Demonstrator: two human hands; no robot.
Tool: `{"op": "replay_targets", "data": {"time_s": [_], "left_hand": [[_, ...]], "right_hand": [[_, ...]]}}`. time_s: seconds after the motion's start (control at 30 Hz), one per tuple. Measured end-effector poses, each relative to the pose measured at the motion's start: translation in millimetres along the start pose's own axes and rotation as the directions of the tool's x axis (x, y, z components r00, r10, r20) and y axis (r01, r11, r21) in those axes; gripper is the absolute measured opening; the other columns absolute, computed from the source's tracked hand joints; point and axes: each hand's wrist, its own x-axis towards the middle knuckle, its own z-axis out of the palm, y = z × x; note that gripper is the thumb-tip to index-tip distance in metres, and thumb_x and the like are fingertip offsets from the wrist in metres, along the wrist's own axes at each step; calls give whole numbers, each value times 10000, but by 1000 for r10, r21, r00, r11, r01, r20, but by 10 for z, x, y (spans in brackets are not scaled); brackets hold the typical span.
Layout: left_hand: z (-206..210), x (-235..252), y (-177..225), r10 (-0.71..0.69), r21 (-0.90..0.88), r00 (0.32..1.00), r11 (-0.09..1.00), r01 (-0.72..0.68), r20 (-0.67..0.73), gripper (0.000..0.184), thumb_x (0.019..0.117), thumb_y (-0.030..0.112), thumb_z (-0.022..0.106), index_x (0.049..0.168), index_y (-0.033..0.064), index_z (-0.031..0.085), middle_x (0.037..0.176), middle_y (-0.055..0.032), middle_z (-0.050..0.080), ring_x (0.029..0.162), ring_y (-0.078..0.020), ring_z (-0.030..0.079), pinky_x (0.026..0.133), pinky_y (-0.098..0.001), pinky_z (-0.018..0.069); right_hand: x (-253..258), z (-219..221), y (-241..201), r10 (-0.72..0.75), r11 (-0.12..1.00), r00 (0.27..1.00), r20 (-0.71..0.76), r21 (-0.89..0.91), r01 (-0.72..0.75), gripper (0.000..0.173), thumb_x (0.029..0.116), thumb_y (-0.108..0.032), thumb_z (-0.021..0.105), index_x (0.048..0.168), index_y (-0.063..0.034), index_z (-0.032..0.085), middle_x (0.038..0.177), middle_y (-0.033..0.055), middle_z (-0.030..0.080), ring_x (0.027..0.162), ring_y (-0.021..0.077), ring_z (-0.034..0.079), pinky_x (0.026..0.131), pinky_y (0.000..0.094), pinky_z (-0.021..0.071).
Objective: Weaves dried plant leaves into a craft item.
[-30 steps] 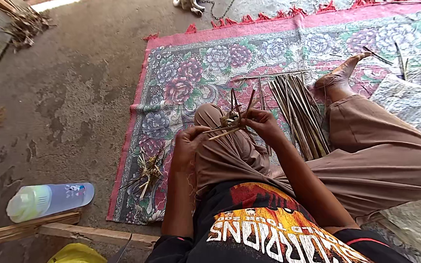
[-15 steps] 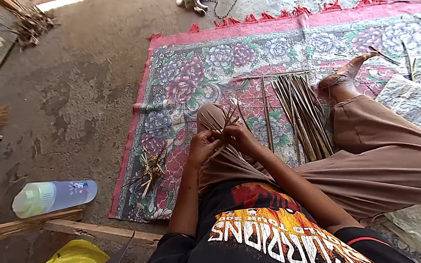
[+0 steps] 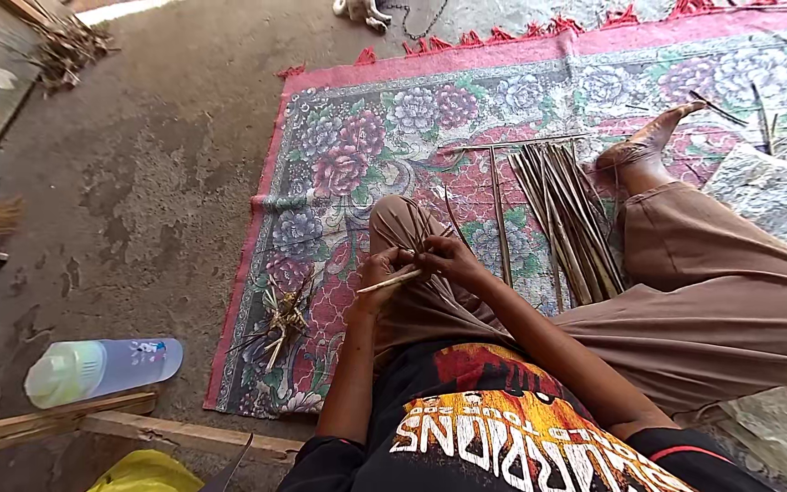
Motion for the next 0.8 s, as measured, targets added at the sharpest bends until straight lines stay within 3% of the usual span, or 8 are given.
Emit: {"op": "replay_targets", "data": {"time_s": [0.1, 0.2, 0.27, 0.4, 0.5, 0.63, 0.7, 0.8], "left_hand": [[35, 19, -8, 180, -1, 984, 984, -180, 11, 143, 818, -2, 784, 942, 58, 748, 892, -26, 706, 820, -116, 632, 772, -306, 526], [92, 41, -37, 259, 64, 965, 963, -261, 32, 131, 812, 11, 791, 925, 68, 761, 902, -28, 733, 864, -147, 646, 833, -359, 508], [109, 25, -53, 206, 60, 978, 976, -208, 37, 124, 845, 48, 792, 963, 75, 763, 892, -26, 730, 827, -118, 664, 796, -327, 544], [118, -1, 6, 150, -29, 988, 988, -149, 38, 178, 887, 40, 760, 1054, 52, 701, 887, -43, 726, 742, -107, 677, 713, -305, 582], [185, -7, -39, 109, -109, 994, 988, -111, -29, 184, 875, 24, 760, 1022, 62, 657, 802, -32, 690, 654, -96, 625, 626, -267, 542], [250, 1, 16, -81, -234, 990, 971, 52, -114, 144, 948, 45, 702, 1088, 46, 738, 914, -37, 744, 753, -74, 679, 710, -255, 575], [228, 7, 25, -66, -236, 996, 970, 52, -56, 160, 962, 39, 681, 1109, 27, 742, 954, -48, 753, 799, -74, 691, 757, -259, 578], [178, 13, 1, 15, -223, 999, 975, -4, 48, 176, 937, 11, 692, 1108, 5, 733, 990, -57, 752, 832, -77, 696, 784, -261, 588]], "right_hand": [[-2, -63, 70, 122, 980, 992, 14, 154, -123, 114, 1014, -117, 599, 1025, -8, 630, 721, 40, 601, 591, 83, 529, 567, 272, 465], [2, -92, 121, 96, 988, 995, 25, 115, -99, 92, 977, -86, 648, 994, 5, 644, 691, 26, 594, 575, 66, 517, 570, 264, 466], [4, -125, 113, 22, 999, 998, 65, 44, -25, 50, 945, -28, 664, 974, 13, 667, 708, 39, 622, 600, 78, 549, 597, 288, 494], [3, -217, 126, -83, 996, 985, 154, -28, 88, 171, 906, -3, 669, 1074, 30, 681, 875, 87, 679, 721, 117, 624, 701, 321, 556], [1, -193, 147, -81, 997, 992, 101, -1, 81, 135, 923, -94, 710, 1010, 8, 694, 793, 53, 668, 657, 86, 600, 649, 294, 536], [1, -174, 153, -118, 988, 992, 33, 109, 114, 96, 949, -2, 648, 1034, 22, 686, 816, 46, 667, 665, 64, 592, 650, 256, 537], [-7, -176, 128, -97, 989, 995, 31, 118, 93, 114, 943, 7, 659, 1050, 27, 692, 816, 37, 666, 670, 56, 586, 661, 251, 533], [-8, -167, 95, -33, 987, 999, -12, 157, 35, 88, 915, 5, 711, 977, 10, 649, 715, 15, 656, 597, 49, 588, 610, 248, 533]]}}
